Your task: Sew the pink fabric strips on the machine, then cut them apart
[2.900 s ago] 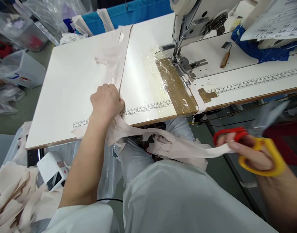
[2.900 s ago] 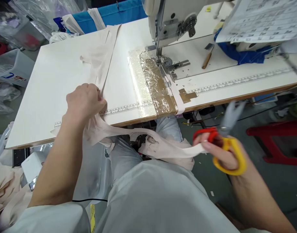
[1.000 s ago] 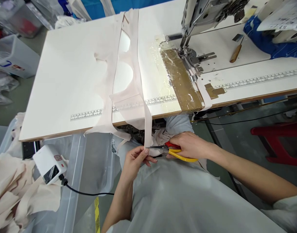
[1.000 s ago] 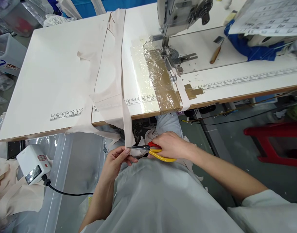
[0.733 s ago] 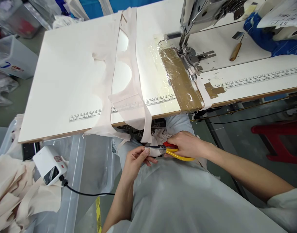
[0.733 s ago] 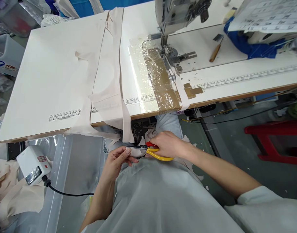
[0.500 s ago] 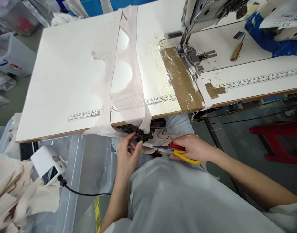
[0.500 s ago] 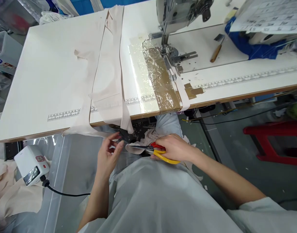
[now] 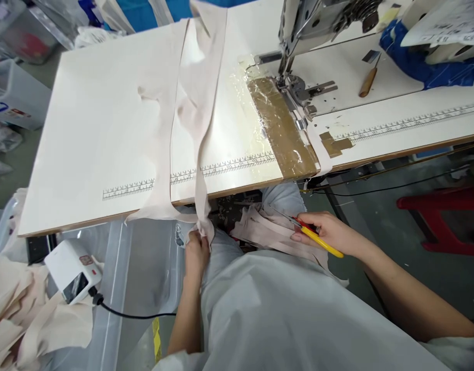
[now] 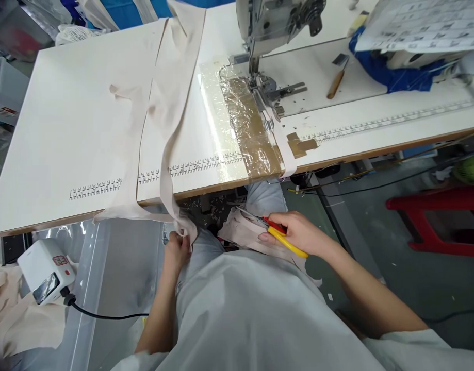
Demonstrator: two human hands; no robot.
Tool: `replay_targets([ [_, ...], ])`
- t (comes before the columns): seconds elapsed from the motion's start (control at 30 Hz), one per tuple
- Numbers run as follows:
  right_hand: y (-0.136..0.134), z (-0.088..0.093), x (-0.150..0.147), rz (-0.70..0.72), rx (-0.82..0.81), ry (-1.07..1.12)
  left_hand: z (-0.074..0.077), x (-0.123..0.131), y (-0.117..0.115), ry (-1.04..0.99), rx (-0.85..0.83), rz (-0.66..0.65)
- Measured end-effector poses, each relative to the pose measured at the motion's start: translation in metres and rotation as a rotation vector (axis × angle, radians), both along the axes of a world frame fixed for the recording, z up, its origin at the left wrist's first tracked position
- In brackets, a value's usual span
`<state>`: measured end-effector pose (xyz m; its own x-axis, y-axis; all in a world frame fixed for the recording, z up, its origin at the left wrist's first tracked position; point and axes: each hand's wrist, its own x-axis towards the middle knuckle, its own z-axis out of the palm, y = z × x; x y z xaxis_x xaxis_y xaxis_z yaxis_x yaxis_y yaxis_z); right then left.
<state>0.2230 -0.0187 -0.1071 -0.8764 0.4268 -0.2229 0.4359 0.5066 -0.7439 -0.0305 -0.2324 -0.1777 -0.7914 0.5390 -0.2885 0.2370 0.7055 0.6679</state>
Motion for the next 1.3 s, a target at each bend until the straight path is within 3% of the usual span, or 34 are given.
replay_targets([
  [0.1, -0.003, -0.006, 0.001, -0.002, -0.045, -0.02, 0.016, 0.02, -0.013, -0.164, 0.046, -0.088],
  [0.2, -0.01, -0.008, -0.004, 0.027, -0.097, -0.044, 0.05, 0.044, -0.007, -0.608, 0.299, -0.254],
  [0.27, -0.014, -0.006, -0.008, 0.043, -0.136, -0.051, 0.068, 0.052, 0.004, -0.792, 0.446, -0.317],
  [0.33, -0.017, -0.003, -0.01, 0.065, -0.184, -0.055, 0.078, 0.053, 0.014, -0.674, 0.487, -0.336],
  [0.4, -0.019, 0.0, -0.012, 0.09, -0.222, -0.063, 0.083, 0.051, 0.022, -0.367, 0.463, -0.337],
  [0.47, -0.019, 0.001, -0.013, 0.113, -0.227, -0.081, 0.086, 0.049, 0.026, -0.128, 0.434, -0.333],
  [0.5, -0.019, 0.001, -0.014, 0.123, -0.223, -0.088, 0.086, 0.049, 0.027, -0.1, 0.424, -0.333],
  [0.57, -0.018, 0.002, -0.017, 0.154, -0.222, -0.094, 0.087, 0.048, 0.027, -0.247, 0.392, -0.325],
  [0.7, -0.014, 0.002, -0.026, 0.243, -0.274, -0.118, 0.084, 0.048, 0.024, -0.741, 0.332, -0.212],
  [0.77, -0.012, 0.003, -0.031, 0.295, -0.3, -0.157, 0.081, 0.047, 0.024, -0.846, 0.349, -0.156],
  [1.1, -0.009, 0.008, -0.046, 0.391, -0.369, -0.236, 0.074, 0.041, 0.024, -0.959, 0.39, -0.065],
  [1.3, -0.012, 0.01, -0.046, 0.38, -0.14, -0.275, 0.07, 0.04, 0.024, -0.931, 0.36, -0.073],
])
